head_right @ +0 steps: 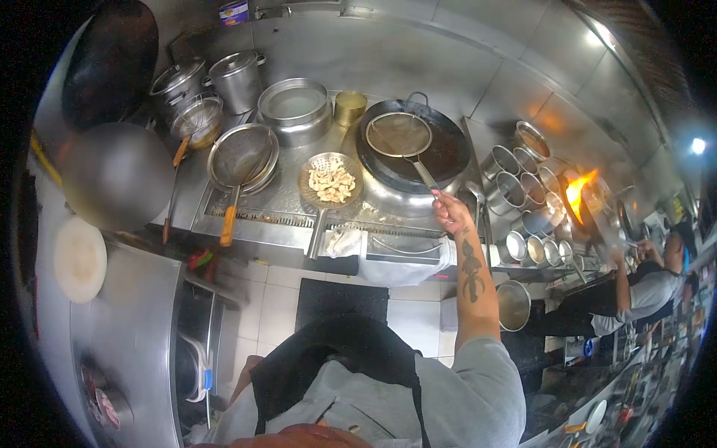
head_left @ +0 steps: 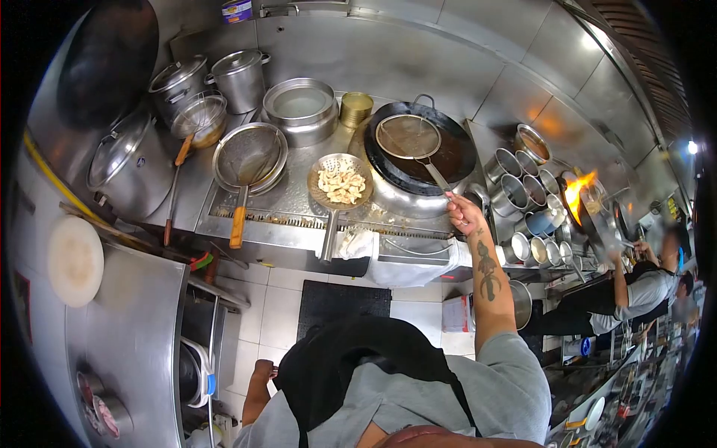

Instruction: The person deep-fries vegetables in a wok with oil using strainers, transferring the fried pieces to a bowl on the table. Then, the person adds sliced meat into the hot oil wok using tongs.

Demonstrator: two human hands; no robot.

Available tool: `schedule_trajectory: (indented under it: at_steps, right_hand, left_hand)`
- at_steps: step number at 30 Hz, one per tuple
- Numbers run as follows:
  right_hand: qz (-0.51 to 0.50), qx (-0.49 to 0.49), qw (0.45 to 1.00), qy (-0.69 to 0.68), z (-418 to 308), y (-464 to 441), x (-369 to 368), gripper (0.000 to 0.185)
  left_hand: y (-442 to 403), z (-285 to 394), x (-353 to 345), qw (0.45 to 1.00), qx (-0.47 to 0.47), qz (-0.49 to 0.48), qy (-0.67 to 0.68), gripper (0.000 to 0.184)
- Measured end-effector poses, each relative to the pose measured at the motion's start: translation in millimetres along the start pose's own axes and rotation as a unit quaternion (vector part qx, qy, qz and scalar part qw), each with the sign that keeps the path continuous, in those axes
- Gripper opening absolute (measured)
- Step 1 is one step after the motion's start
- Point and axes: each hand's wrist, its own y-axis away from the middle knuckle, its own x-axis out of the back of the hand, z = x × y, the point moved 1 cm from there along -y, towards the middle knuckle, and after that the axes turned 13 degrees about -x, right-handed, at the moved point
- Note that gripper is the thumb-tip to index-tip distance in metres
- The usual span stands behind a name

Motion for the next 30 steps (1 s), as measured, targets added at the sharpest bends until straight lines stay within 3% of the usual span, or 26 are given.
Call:
schedule_trajectory:
  at_steps: [1,4,10,11,12,13,14,16,17,19,20,22,30]
  right_hand:
    - [-0.001,0.005,1.000,0.000,-1.6,1.9,3.1,0.019]
    - [0.015,0.028,0.999,-0.002,-12.2,18.6,6.0,0.016]
    - [0.251,0.095,0.952,0.146,-54.5,54.2,35.9,0.017]
    - [0.279,0.108,0.934,0.194,-58.9,56.5,43.1,0.018]
    - [0.307,0.121,0.913,0.241,-62.5,57.5,50.0,0.019]
    - [0.334,0.133,0.888,0.287,-64.4,58.5,55.5,0.019]
    - [0.347,0.124,0.879,0.302,-65.2,59.5,60.3,0.020]
    - [0.373,0.107,0.860,0.332,-66.5,60.5,66.4,0.021]
    - [0.363,0.097,0.865,0.333,-65.5,62.2,67.0,0.021]
    - [0.341,0.076,0.874,0.336,-61.7,71.3,61.1,0.020]
    - [0.322,0.070,0.887,0.323,-59.2,74.9,60.6,0.020]
    - [0.283,0.056,0.911,0.296,-54.7,82.8,61.1,0.021]
    - [0.197,-0.020,0.962,0.187,-52.1,105.0,48.4,0.021]
  left_hand:
    - [-0.3,2.3,0.7,1.000,-0.001,-0.018,0.025,0.018]
    - [3.4,10.1,-1.5,0.996,-0.028,0.021,-0.082,0.016]
    - [1.7,2.6,-9.0,0.997,-0.013,0.066,-0.025,0.015]
    - [6.3,2.2,-1.8,0.973,-0.099,-0.035,-0.204,0.015]
    - [25.3,13.4,1.1,0.870,-0.210,-0.097,-0.435,0.014]
    - [43.5,22.5,6.3,0.743,-0.318,-0.102,-0.580,0.014]
    - [53.3,26.5,1.9,0.704,-0.347,-0.089,-0.613,0.014]
    - [59.0,32.0,-4.7,0.732,-0.325,-0.092,-0.592,0.015]
    - [49.0,28.9,-4.2,0.788,-0.281,-0.089,-0.540,0.016]
    - [23.2,11.8,-7.9,0.947,-0.137,-0.026,-0.289,0.017]
    - [17.2,10.4,-9.2,0.984,-0.071,0.006,-0.164,0.018]
    - [9.9,9.7,-10.8,0.996,-0.027,0.028,-0.076,0.020]
    - [3.4,4.6,-12.9,0.998,0.007,0.047,-0.030,0.016]
